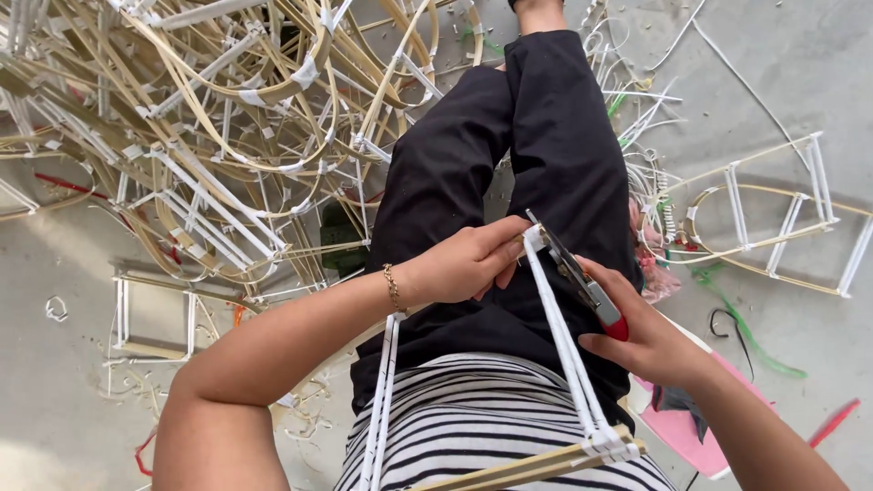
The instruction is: Assembling and trimming curved bamboo frame components for furniture or objects.
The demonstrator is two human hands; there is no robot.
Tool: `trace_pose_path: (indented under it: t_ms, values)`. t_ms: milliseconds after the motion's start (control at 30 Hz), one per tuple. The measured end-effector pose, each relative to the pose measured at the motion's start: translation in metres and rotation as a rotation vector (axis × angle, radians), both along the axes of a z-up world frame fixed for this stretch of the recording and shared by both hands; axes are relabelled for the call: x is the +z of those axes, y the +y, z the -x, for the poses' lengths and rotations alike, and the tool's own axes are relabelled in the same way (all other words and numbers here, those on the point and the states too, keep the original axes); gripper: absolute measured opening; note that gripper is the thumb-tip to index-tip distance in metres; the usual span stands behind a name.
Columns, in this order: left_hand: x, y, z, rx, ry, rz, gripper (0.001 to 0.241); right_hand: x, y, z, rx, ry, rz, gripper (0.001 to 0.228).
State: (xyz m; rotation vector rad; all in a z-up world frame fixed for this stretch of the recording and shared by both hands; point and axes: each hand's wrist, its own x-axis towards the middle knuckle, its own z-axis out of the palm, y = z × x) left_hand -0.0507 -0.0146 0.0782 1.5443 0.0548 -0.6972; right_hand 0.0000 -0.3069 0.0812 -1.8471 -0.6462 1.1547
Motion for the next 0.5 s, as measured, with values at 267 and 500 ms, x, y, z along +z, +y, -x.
trace_pose_path:
  t_ms: [267,500]
  values:
    - [-0.016,-0.005,0.001,0.001,0.010,0.001,0.032,-0.018,-0.010,0.002,-0.017,0.013,0.068,0.088]
    - [-0.047,-0.007,0.005,0.058,0.011,-0.023,0.028,-0.060,-0.001,0.012,-0.119,0.036,0.139,0.068]
